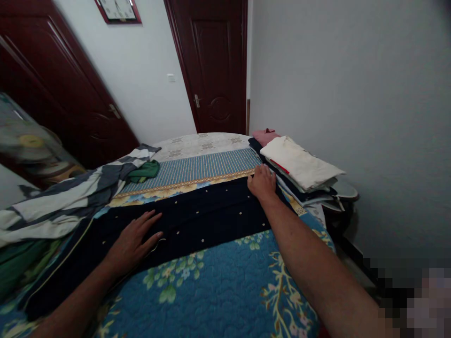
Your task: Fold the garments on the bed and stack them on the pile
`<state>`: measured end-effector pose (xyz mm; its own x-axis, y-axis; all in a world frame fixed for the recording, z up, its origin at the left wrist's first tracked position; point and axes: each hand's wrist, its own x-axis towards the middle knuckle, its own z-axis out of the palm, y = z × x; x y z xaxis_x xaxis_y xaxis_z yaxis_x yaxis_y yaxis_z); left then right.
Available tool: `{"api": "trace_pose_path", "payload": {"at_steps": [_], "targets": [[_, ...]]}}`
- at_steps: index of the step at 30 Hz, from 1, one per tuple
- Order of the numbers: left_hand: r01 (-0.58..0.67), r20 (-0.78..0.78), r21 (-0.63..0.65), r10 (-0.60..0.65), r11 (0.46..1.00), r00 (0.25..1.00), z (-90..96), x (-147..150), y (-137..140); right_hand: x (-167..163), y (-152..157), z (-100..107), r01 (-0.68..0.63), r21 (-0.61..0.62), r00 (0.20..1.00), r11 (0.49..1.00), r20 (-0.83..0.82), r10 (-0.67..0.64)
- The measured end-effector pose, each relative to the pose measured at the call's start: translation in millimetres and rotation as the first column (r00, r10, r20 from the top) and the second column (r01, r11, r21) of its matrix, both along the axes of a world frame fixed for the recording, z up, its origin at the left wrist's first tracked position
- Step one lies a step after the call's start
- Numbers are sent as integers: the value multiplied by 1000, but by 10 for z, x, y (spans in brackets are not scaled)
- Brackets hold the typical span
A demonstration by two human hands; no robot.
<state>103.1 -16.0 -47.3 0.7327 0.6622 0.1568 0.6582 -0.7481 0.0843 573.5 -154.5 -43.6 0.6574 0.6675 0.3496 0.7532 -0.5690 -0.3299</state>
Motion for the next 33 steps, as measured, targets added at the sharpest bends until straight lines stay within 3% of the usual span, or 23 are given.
{"api": "trace_pose_path", "payload": {"at_steps": [5, 10, 12, 15, 17, 23, 26, 28, 33], "targets": [[-25, -7, -64, 25, 998, 1000, 155, 82, -208, -206, -9, -56, -206, -136, 977, 969, -91, 195], [-43, 84, -168, 58, 985, 995, 231, 122, -327, -25, -58, -253, -114, -172, 993, 978, -49, 107], [-25, 185, -277, 79, 960, 979, 275, 74, -278, 103, -72, -310, -48, -149, 999, 988, -24, 45], [49, 353, -476, 140, 878, 925, 377, -73, -143, 229, -107, -355, -4, -128, 1000, 992, -4, 4], [69, 410, -534, 187, 842, 893, 431, -212, -60, 262, -135, -362, -16, -129, 1000, 992, 25, 19], [-10, 366, -470, 205, 883, 908, 425, -739, -170, 232, -178, -265, -63, -130, 986, 989, 144, 82], [0, 275, -433, 133, 901, 952, 455, -967, -388, 59, -158, -175, -179, -56, 953, 982, 236, 187], [70, 222, -421, 28, 904, 975, 487, -1071, -509, -184, -134, -114, -310, -15, 913, 951, 275, 302], [202, 201, -344, -139, 917, 970, 419, -1186, -585, -1176, -119, -16, -638, 11, 749, 770, 242, 617]]}}
